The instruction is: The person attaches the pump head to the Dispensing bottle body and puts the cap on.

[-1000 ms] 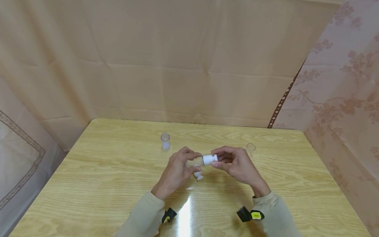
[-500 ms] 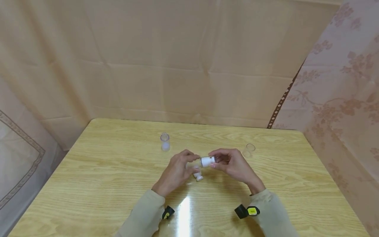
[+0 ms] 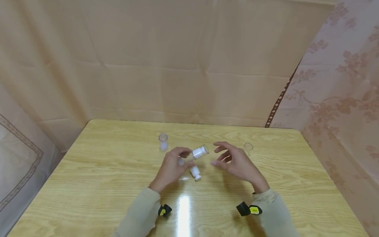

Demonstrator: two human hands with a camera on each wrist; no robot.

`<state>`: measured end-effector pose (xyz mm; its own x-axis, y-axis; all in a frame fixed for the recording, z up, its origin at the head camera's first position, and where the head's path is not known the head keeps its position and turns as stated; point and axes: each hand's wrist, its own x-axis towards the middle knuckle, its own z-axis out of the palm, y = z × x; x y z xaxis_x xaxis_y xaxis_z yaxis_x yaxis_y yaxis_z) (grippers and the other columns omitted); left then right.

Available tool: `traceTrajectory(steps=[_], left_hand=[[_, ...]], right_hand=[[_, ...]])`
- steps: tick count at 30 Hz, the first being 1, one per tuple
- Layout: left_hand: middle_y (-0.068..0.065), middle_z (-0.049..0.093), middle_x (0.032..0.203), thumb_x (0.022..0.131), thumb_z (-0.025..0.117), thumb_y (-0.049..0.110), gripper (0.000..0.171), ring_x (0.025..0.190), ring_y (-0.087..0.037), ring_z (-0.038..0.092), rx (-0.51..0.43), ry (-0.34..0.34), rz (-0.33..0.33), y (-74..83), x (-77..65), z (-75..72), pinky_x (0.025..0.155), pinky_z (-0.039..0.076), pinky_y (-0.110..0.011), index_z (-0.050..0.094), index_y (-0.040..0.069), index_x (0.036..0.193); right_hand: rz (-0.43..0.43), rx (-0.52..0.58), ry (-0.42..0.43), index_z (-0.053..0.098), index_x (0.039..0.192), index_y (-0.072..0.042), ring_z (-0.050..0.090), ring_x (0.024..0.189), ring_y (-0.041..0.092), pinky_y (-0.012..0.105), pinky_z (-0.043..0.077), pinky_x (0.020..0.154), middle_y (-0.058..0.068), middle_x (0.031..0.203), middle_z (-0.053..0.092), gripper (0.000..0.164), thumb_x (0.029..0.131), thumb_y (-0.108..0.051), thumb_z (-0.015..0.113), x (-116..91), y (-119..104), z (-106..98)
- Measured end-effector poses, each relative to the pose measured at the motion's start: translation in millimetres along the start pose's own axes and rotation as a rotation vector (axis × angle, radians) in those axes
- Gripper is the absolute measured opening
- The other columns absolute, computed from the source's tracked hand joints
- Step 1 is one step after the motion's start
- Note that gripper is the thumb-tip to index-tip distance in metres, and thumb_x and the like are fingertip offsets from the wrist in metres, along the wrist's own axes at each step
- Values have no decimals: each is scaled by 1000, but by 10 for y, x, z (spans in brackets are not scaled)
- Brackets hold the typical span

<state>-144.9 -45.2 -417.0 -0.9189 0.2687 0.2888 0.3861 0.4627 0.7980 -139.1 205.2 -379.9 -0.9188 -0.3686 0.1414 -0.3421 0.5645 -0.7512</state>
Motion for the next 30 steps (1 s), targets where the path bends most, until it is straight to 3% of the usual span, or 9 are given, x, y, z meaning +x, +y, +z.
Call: traceTrajectory(steps=[6,12,22,30], left_hand=[[-19,68,112,88,78,2,33,105,-32,65,-193,43,-113,-104,167,86,95,51,-48,66,-2,118],[-17,67,112,88,78,2,33,107,-34,67,-275,107,-240,-162,373,176,95,53,-46,63,-2,118],[-18,59,116,86,78,-1,41,108,-35,66,-272,191,-335,-199,677,295,89,56,-40,55,-1,119],[-21,57,119,85,78,-3,43,110,-37,65,-228,206,-329,-240,781,359,91,55,-43,49,-1,117]], right_hand=[[16,-57,49,61,130,-5,69,86,18,35,57,73,10,109,69,44,91,-19,78,37,-20,9],[17,-112,-28,66,120,-4,66,82,14,31,56,71,4,97,70,33,92,-20,77,2,-38,129],[-5,-154,-132,67,116,-1,63,77,10,26,53,68,-2,89,68,30,94,-21,75,-92,-32,222],[-16,-165,-149,67,117,-1,66,78,12,26,54,68,-3,89,68,31,94,-20,74,-112,-18,247]])
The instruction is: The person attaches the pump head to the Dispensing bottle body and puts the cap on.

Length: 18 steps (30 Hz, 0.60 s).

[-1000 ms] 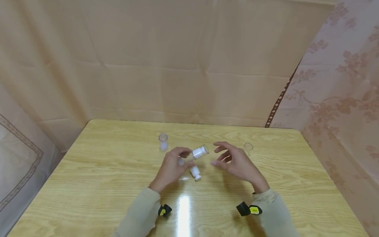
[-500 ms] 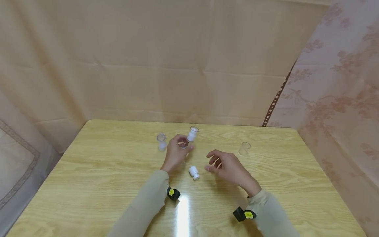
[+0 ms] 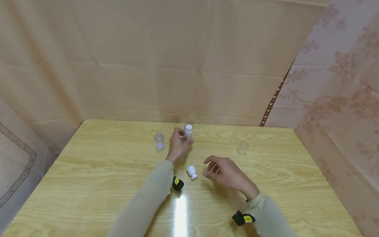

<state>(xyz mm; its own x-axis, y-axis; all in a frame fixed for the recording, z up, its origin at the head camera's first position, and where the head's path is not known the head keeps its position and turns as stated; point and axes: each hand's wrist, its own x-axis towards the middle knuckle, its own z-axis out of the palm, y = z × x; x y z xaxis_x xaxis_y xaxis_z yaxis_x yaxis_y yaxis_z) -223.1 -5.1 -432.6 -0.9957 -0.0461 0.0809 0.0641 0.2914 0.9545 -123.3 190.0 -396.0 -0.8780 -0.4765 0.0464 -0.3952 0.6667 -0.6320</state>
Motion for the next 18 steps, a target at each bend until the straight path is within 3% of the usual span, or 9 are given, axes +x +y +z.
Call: traceTrajectory(steps=[11,18], left_hand=[[-24,61,117,81,81,-3,47,109,-37,64,8,60,-28,7,68,2,95,52,-45,51,-3,116],[-23,58,127,77,85,0,61,120,-38,55,9,76,-50,11,28,-27,104,45,-46,51,-2,128]], right_hand=[[11,17,-19,67,118,-1,66,80,14,26,53,67,-3,90,68,30,94,-18,74,23,-26,23],[31,4,-22,66,120,-2,65,80,14,26,53,67,-3,91,67,31,94,-18,74,56,-69,8]])
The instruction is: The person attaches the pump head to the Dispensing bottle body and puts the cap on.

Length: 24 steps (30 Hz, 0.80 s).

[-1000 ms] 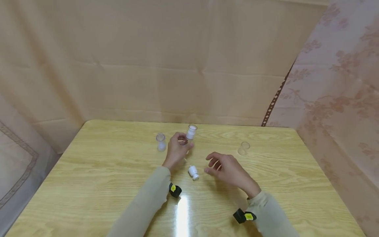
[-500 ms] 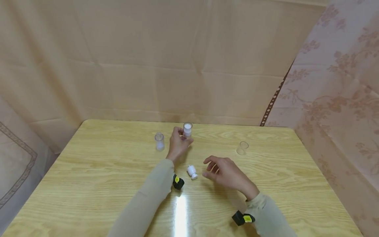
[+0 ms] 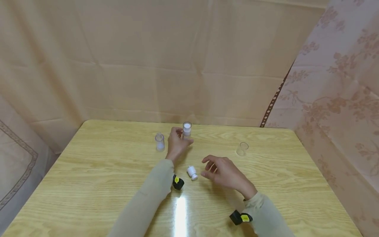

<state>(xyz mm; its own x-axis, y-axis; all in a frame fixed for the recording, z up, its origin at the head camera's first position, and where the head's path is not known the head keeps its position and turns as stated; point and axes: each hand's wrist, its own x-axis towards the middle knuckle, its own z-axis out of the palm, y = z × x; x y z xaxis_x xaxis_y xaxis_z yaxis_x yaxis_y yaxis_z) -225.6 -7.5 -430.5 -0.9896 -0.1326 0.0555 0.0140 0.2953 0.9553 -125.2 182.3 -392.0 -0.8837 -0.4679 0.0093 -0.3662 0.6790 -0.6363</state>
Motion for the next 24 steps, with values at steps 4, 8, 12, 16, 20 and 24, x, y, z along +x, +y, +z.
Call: traceTrajectory(steps=[4,8,12,16,20,24], left_hand=[[-25,54,132,80,80,-1,64,124,-40,52,22,17,57,5,-104,-61,107,43,-46,48,-5,135],[-25,51,136,83,76,1,64,128,-41,51,35,12,93,26,-255,-136,109,42,-46,45,-5,139],[-25,51,137,85,78,4,64,128,-41,51,66,-16,115,33,-398,-224,107,43,-48,45,-5,139],[-24,54,135,86,78,6,59,124,-40,53,93,-56,123,29,-493,-328,104,45,-49,49,-4,136],[-22,62,125,86,78,4,46,114,-37,61,103,-50,129,23,-535,-446,97,50,-48,59,-3,127],[-20,69,111,86,78,3,31,99,-33,67,111,-6,136,9,-533,-566,88,55,-45,67,-2,114]], right_hand=[[8,-2,9,66,120,-2,65,81,14,27,53,67,-3,92,67,32,94,-19,74,20,-22,-3],[9,-10,21,66,120,-2,65,80,14,28,54,68,-2,92,67,32,94,-19,74,49,-34,10],[3,-12,31,67,119,-3,65,80,14,29,54,68,-2,91,68,31,94,-19,75,91,-36,36],[-3,-15,49,67,117,-2,66,80,14,30,54,68,0,91,69,29,93,-18,75,134,-29,62],[22,-20,64,68,116,-3,66,80,13,32,54,71,0,93,70,29,93,-18,75,187,-29,106],[61,-17,74,69,116,-4,65,81,12,35,54,75,0,93,70,30,92,-22,77,239,-40,160]])
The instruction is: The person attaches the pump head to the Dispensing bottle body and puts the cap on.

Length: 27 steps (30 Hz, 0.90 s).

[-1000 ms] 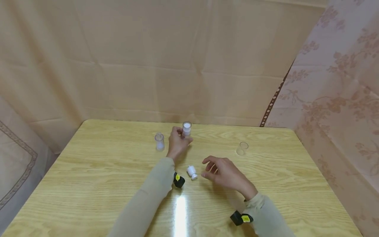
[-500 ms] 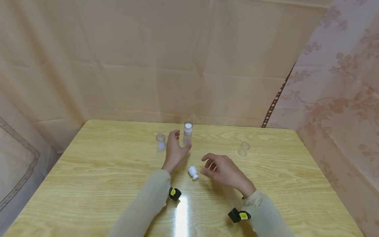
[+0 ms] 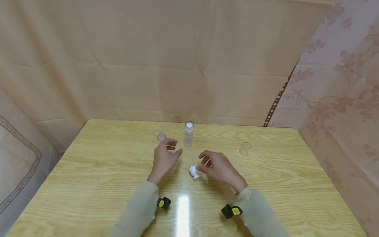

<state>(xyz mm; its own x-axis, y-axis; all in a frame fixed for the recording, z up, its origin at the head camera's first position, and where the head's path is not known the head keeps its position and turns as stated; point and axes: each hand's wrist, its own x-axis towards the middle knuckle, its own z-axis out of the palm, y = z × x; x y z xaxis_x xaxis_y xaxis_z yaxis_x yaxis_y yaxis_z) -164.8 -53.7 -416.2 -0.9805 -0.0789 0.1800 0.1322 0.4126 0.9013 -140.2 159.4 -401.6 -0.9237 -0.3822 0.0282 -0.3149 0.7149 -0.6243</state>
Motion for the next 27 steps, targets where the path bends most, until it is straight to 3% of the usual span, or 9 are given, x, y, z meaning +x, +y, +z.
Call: traceTrajectory(steps=[4,8,12,15,19,27], left_hand=[[-19,71,98,85,79,5,23,87,-30,70,14,71,-9,-37,11,-120,79,58,-42,70,-2,105],[-16,71,89,82,83,9,22,79,-29,71,21,213,-23,-41,25,-219,72,57,-40,72,-1,99],[-16,70,90,80,85,12,28,80,-30,68,4,332,-59,-57,58,-279,74,51,-39,71,-1,101],[-20,68,97,80,85,13,35,87,-33,65,-15,363,-78,-104,97,-299,78,48,-41,68,-2,107],[-21,65,109,79,85,11,46,99,-35,60,-49,340,-98,-179,161,-293,85,47,-43,64,-4,118],[-24,61,127,84,79,3,56,118,-39,55,-110,157,-149,-312,264,-262,102,44,-49,55,-7,133]], right_hand=[[29,10,0,69,115,-5,65,80,11,39,53,79,0,93,69,31,91,-23,78,40,-8,61],[57,16,0,69,114,-5,64,79,10,42,50,82,0,91,69,32,90,-23,79,66,1,108],[85,26,3,69,112,-6,62,79,10,40,49,81,-1,90,68,32,89,-24,80,75,-14,137],[103,33,5,69,111,-6,61,78,10,37,50,77,-2,89,67,31,88,-24,81,80,-27,159],[123,41,-5,69,112,-6,61,79,11,34,52,73,-1,90,67,31,88,-23,81,80,-35,169],[139,34,-22,69,113,-6,61,81,12,35,52,75,0,93,67,35,88,-26,82,79,-32,183]])
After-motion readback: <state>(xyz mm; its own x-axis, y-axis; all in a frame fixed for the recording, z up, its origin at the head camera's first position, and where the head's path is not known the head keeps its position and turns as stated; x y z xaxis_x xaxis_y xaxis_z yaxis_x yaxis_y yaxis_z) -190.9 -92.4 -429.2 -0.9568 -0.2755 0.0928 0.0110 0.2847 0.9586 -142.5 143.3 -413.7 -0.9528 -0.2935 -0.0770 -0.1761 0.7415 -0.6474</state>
